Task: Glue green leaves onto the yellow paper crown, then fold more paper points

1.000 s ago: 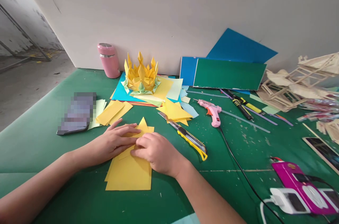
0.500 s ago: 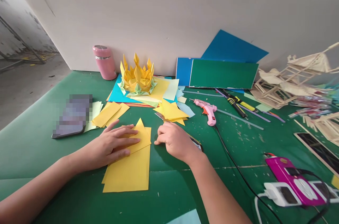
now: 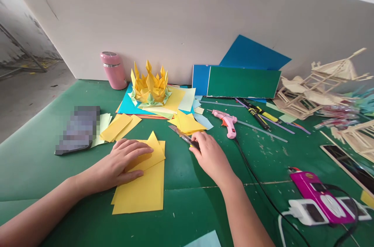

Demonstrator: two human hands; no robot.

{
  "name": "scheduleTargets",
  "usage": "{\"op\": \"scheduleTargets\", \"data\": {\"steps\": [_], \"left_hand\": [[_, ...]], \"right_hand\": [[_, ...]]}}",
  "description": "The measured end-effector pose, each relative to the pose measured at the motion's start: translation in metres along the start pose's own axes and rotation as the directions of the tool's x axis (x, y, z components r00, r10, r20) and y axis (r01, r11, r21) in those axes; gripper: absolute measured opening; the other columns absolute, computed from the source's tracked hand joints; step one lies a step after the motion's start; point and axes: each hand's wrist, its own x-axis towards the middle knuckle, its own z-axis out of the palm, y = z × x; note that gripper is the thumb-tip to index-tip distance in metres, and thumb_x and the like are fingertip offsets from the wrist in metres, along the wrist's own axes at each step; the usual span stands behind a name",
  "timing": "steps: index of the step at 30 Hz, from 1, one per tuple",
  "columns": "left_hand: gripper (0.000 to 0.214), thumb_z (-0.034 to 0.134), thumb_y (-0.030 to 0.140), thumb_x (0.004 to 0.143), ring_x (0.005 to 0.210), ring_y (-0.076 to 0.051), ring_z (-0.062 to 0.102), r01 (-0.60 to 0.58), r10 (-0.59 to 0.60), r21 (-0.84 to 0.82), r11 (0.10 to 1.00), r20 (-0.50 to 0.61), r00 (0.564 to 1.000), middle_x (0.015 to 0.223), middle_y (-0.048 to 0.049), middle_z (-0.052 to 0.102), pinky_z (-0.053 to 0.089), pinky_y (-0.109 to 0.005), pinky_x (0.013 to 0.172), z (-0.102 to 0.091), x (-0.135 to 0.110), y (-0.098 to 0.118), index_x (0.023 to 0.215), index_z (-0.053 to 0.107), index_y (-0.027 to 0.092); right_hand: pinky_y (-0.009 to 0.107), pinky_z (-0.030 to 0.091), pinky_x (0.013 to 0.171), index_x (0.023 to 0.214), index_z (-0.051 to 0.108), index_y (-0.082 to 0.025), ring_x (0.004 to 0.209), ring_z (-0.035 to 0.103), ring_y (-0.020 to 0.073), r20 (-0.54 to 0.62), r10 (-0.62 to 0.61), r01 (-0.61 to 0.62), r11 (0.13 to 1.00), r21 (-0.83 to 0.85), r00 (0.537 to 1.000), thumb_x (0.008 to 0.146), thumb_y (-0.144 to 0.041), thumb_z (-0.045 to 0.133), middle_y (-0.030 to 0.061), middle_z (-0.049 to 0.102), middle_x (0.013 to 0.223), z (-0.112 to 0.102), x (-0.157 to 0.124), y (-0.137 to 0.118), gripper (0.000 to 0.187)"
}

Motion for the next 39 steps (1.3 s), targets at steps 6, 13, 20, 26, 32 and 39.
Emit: {"op": "scheduleTargets", "data": {"steps": [6,13,20,26,32,39], "left_hand": [[0.022,0.047,0.022,0.091,0.105,-0.023,0.053,-0.036,0.036,-0.026,0.999,-0.003,0.999,0.115,-0.0068,0.058,0.036,-0.039,0.093,-0.004,0.002,0.005,0.112,0.053,0.025],[0.023,0.047,0.022,0.091,0.11,-0.024,0.051,-0.094,0.095,0.032,0.995,-0.041,0.995,0.119,-0.0086,0.057,0.036,-0.04,0.095,-0.001,0.001,0.004,0.113,0.055,0.025],[0.018,0.043,0.023,0.093,0.109,-0.021,0.056,-0.095,0.095,-0.024,0.995,0.016,0.995,0.121,-0.0084,0.06,0.037,-0.038,0.099,-0.003,0.003,0.004,0.106,0.055,0.022],[0.023,0.046,0.028,0.093,0.113,-0.022,0.055,-0.033,0.035,-0.034,0.999,0.073,0.997,0.129,-0.0077,0.058,0.036,-0.038,0.101,-0.004,0.003,0.003,0.114,0.053,0.023],[0.026,0.035,0.022,0.097,0.116,-0.02,0.054,-0.017,0.021,-0.045,0.999,0.084,0.996,0.13,-0.0068,0.059,0.034,-0.038,0.103,-0.002,0.004,0.0,0.113,0.054,0.022],[0.039,0.029,0.006,0.092,0.114,-0.019,0.056,-0.025,0.026,-0.021,0.999,0.058,0.998,0.132,-0.0057,0.059,0.038,-0.038,0.1,0.002,0.004,-0.003,0.117,0.054,0.023]], "right_hand": [[0.037,0.049,0.083,0.106,0.054,-0.027,0.099,0.057,0.0218,0.067,-0.089,0.073,0.973,0.217,0.994,0.086,-0.017,0.05,0.0049,0.059,0.106,-0.004,-0.001,-0.004,0.023],[0.039,0.048,0.089,0.109,0.061,-0.03,0.102,0.054,0.0208,0.18,-0.203,0.163,0.962,0.218,0.962,0.086,-0.011,0.049,0.0038,0.059,0.105,-0.004,-0.001,-0.011,0.032],[0.039,0.051,0.085,0.106,0.068,-0.03,0.097,0.057,0.0211,0.142,-0.238,0.207,0.956,0.207,0.961,0.087,-0.018,0.056,0.0046,0.06,0.099,0.0,-0.001,-0.013,0.026],[0.035,0.053,0.08,0.11,0.069,-0.034,0.094,0.057,0.0198,0.126,-0.272,0.248,0.952,0.178,0.954,0.089,-0.017,0.055,0.004,0.061,0.094,0.004,-0.001,-0.012,0.03],[0.033,0.051,0.078,0.11,0.069,-0.034,0.091,0.056,0.0193,0.091,-0.324,0.306,0.936,0.173,0.942,0.089,-0.014,0.055,0.004,0.061,0.092,0.005,-0.001,-0.012,0.032],[0.032,0.051,0.075,0.108,0.07,-0.034,0.09,0.056,0.0185,0.053,-0.371,0.359,0.919,0.163,0.927,0.091,-0.016,0.053,0.0043,0.062,0.092,0.007,0.0,-0.007,0.03]]}}
